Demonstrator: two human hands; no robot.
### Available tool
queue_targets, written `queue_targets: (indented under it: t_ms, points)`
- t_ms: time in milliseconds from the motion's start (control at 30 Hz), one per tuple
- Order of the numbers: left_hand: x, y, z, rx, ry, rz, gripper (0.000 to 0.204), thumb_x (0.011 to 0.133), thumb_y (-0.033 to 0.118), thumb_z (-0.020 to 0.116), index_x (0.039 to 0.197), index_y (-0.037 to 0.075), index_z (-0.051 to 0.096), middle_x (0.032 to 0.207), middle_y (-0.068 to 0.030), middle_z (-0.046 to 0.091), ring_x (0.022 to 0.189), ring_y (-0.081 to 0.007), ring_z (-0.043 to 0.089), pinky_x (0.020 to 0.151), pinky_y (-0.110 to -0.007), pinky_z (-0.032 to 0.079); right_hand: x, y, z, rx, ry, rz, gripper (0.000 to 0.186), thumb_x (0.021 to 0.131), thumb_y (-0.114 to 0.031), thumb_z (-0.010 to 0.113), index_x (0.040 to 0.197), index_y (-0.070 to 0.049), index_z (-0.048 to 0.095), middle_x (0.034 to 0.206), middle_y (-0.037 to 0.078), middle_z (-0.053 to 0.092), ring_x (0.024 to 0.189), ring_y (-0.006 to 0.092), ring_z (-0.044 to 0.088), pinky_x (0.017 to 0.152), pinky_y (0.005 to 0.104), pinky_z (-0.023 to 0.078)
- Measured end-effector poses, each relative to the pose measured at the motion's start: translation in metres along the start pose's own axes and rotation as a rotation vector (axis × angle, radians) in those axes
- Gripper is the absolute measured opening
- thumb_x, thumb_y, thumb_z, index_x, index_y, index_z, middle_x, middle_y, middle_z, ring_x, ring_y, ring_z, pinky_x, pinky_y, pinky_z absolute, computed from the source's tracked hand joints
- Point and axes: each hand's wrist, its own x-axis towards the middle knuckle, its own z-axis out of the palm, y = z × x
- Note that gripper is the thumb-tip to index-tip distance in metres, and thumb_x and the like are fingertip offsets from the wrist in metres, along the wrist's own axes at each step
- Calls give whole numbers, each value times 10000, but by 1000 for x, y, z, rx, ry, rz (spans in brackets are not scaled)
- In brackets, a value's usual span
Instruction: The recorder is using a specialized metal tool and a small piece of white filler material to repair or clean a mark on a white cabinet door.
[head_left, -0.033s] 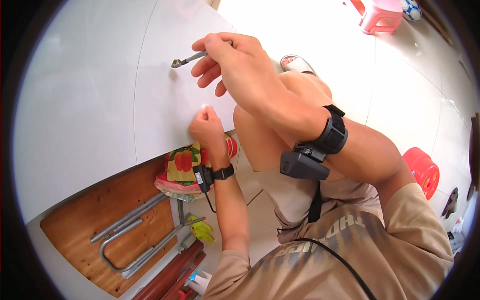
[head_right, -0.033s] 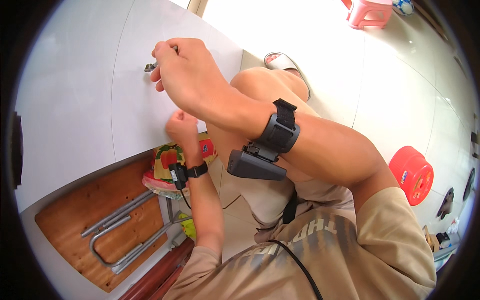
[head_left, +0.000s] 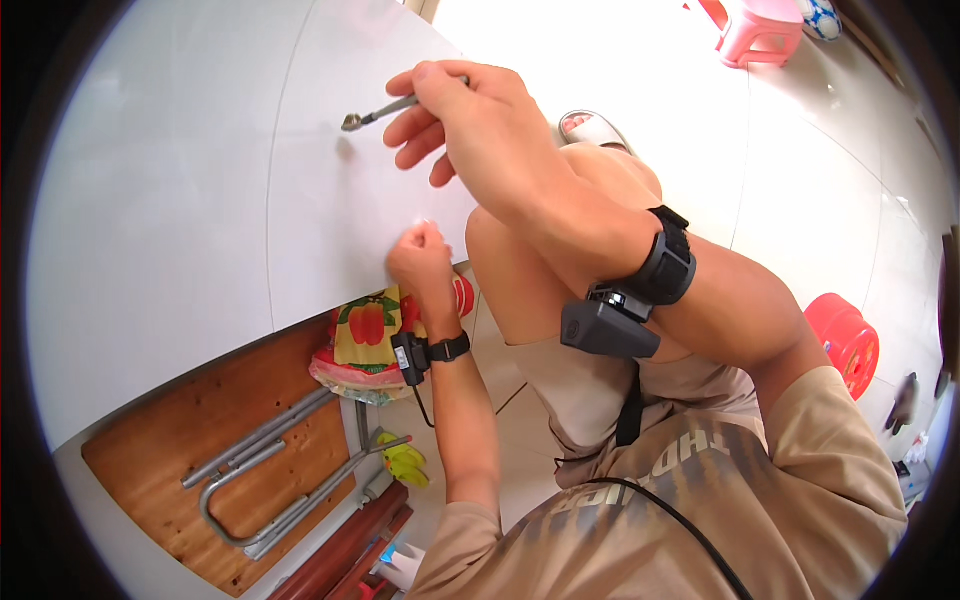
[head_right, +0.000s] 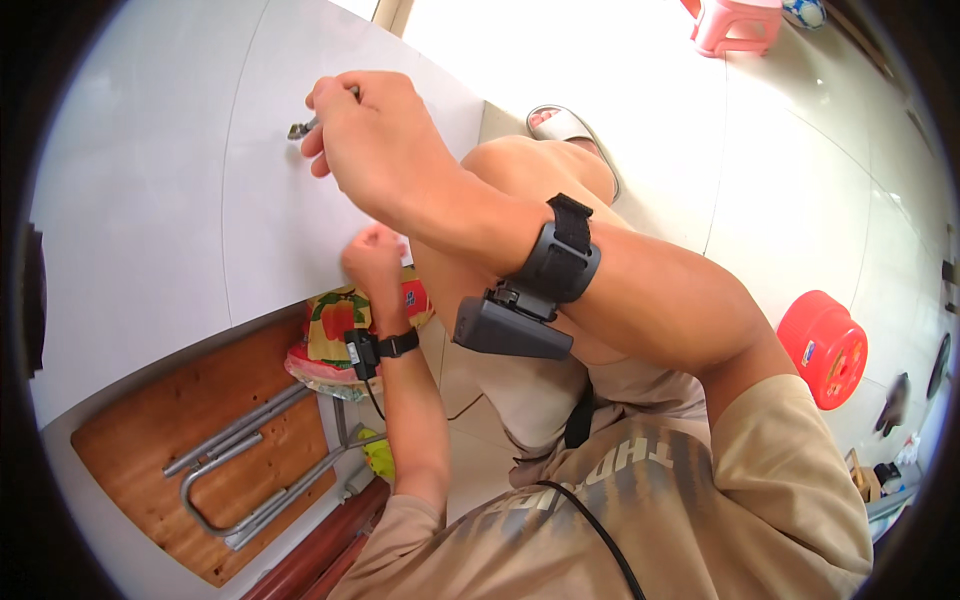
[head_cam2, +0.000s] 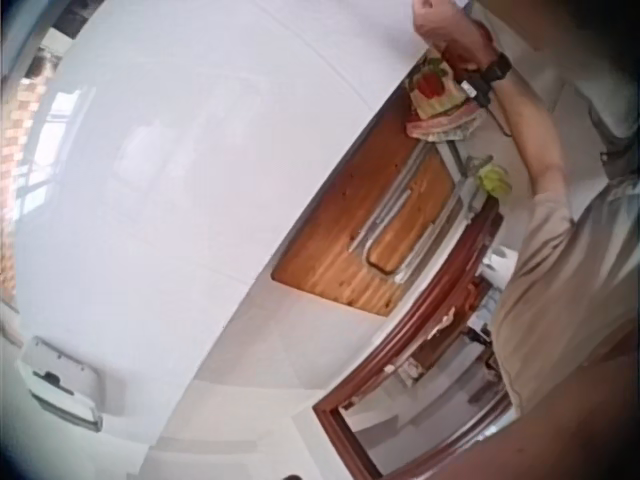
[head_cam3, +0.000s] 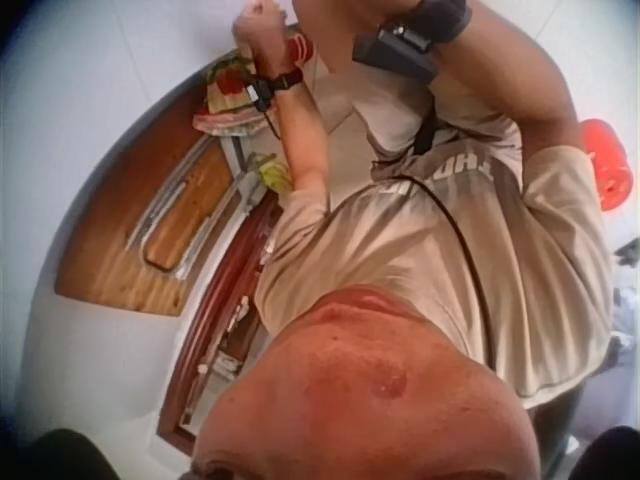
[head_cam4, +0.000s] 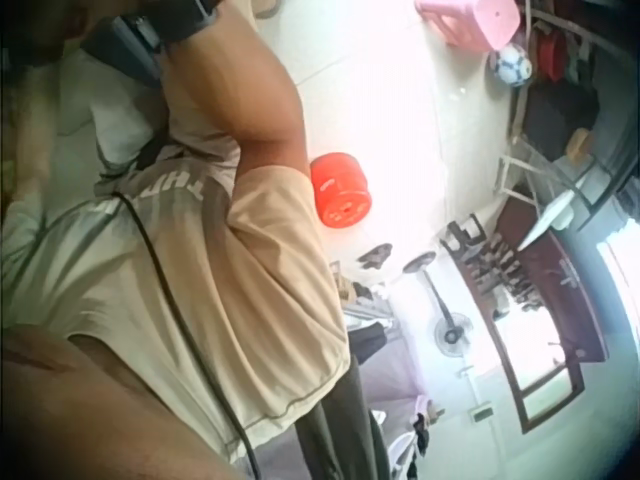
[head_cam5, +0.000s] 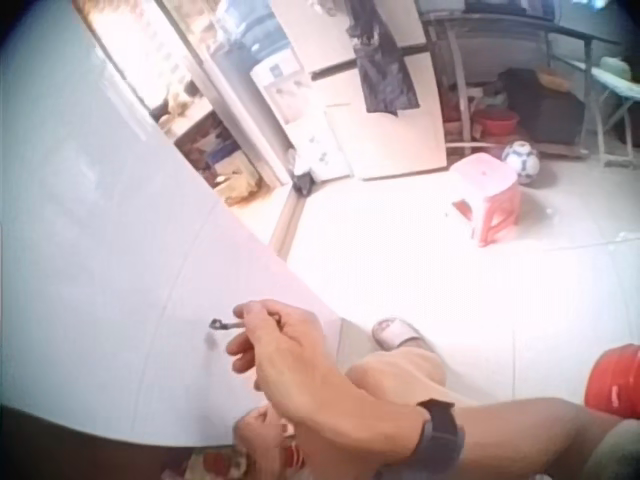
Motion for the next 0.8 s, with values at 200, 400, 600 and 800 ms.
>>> queue_targets:
  t_ms: [200, 400, 600, 800]
  points:
    - [-44, -90, 19, -44, -138, -82, 219, 926, 126, 670, 894, -83, 725, 633, -68, 664, 522, -121, 623, 484, -277, 479, -4, -8, 1, 71, 35, 20, 375, 1012, -230, 439, 1095, 88, 620, 886, 138, 704, 753, 158, 649, 641, 332, 508]
    - [-91, -151, 19, -94, -205, -102, 192, 899, 120, 711, 920, -69, 736, 690, -78, 700, 538, -105, 632, 484, -268, 495, -21, -5, 9, -64, -126, -133, 403, 1026, -188, 415, 1199, 129, 594, 934, 137, 704, 779, 193, 653, 753, 362, 539]
    - [-126, -171, 38, -222, -178, -184, 183, 866, 111, 738, 903, -68, 748, 740, -96, 733, 605, -119, 663, 543, -273, 505, -21, -2, 6, -256, -240, -226, 476, 1052, -231, 443, 1373, 113, 512, 1095, 122, 705, 921, 177, 663, 708, 310, 538]
    - [-121, -162, 38, -59, -224, -276, 226, 847, 126, 761, 931, -83, 750, 776, -109, 744, 653, -133, 682, 598, -272, 521, -10, 4, 3, -132, -119, -53, 412, 1015, -174, 411, 1220, 138, 583, 993, 166, 700, 840, 220, 678, 770, 371, 546]
